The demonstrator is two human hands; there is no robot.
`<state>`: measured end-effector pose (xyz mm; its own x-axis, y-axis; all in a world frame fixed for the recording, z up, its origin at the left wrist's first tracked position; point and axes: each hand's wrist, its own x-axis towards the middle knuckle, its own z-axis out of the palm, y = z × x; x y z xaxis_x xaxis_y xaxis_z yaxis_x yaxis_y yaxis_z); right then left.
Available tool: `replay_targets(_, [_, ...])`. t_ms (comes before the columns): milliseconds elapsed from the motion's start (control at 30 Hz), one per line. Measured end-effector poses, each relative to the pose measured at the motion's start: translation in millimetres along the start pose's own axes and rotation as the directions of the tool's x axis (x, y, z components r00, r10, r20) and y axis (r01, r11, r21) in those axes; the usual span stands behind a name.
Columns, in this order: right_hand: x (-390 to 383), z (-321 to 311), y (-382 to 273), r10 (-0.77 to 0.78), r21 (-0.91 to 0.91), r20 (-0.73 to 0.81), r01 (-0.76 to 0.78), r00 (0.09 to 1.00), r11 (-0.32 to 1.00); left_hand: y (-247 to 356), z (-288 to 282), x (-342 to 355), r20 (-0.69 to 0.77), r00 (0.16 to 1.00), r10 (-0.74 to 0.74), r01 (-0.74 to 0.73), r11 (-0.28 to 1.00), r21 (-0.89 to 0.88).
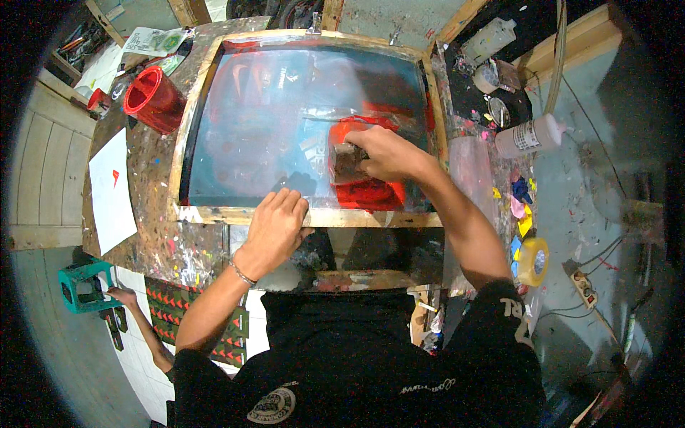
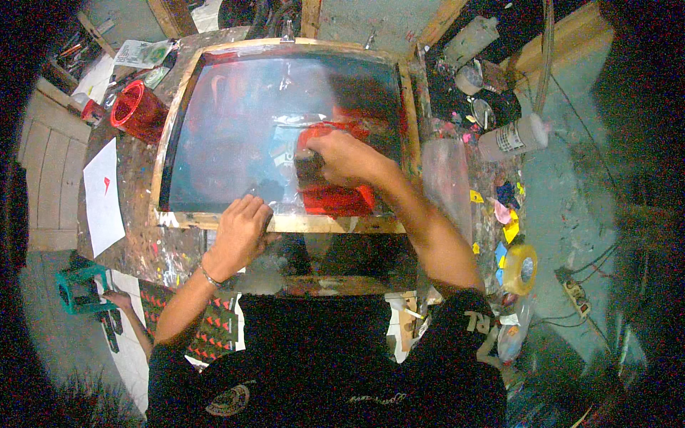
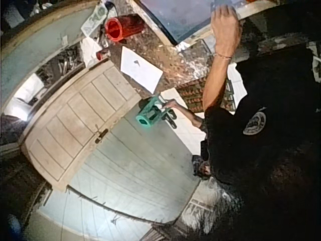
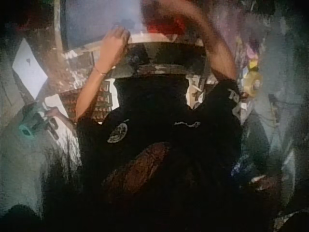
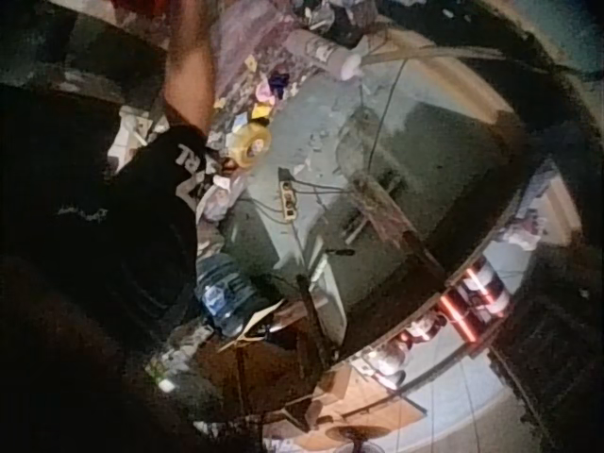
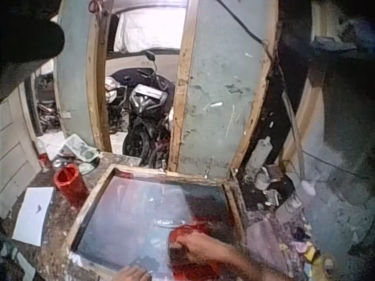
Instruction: The person performs screen printing by placing a stencil on a frame, applying red ink with a squeegee, and peeling the stencil to reveal a logo on paper. They repeat this process for multiple sheets, occasionally cleaning the squeegee and adjusting the setup.
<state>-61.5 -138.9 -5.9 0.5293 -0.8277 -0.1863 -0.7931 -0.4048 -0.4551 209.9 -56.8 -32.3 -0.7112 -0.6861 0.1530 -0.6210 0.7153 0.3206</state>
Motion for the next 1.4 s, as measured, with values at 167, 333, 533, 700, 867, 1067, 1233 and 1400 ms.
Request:
replay_targets(167, [-19, -6, -2, -0.017, 0.03, 0.029, 0.016, 0.999, 0.999, 0, 2, 1, 0.003, 1.0, -0.004, 0.004, 1.0, -0.001])
replay_targets(333, [-41, -7, 8, 0.073, 0.002, -0.025, -0.073, 0.997, 0.997, -1, 2, 0, -0.024, 1.0, -0.001, 0.001, 1.0, 0.002])
replay_targets(533, [-77, 3, 25, 0.267, 0.165, -0.161, -0.241, 0.95, 0.956, -1, 5, -1, -0.065, 0.998, 0.004, -0.005, 1.0, -0.026])
replay_targets(700, [-78, 7, 17, 0.37, 0.227, -0.143, -0.334, 0.918, 0.915, -1, 5, 0, -0.029, 1.0, 0.009, -0.009, 1.0, -0.011])
replay_targets(867, [-62, 15, 15, 0.307, 0.193, -0.13, -0.279, 0.943, 0.941, -2, 6, 1, -0.019, 1.0, 0.011, -0.011, 1.0, -0.002])
replay_targets(1067, [-35, 9, 20, 0.126, 0.133, 0.02, -0.127, 0.992, 0.983, -2, 5, 0, -0.013, 1.0, 0.01, -0.01, 1.0, -0.014])
replay_targets(1233, [-28, 6, 25, 0.081, 0.162, 0.142, -0.104, 0.986, 0.981, -6, 10, 0, -0.033, 0.999, 0.013, -0.014, 0.999, -0.03])
replay_targets(1400, [-17, 11, 36, -0.002, 0.143, 0.22, -0.031, 0.975, 0.989, -9, 15, 0, -0.03, 0.999, 0.01, -0.012, 0.998, -0.061])
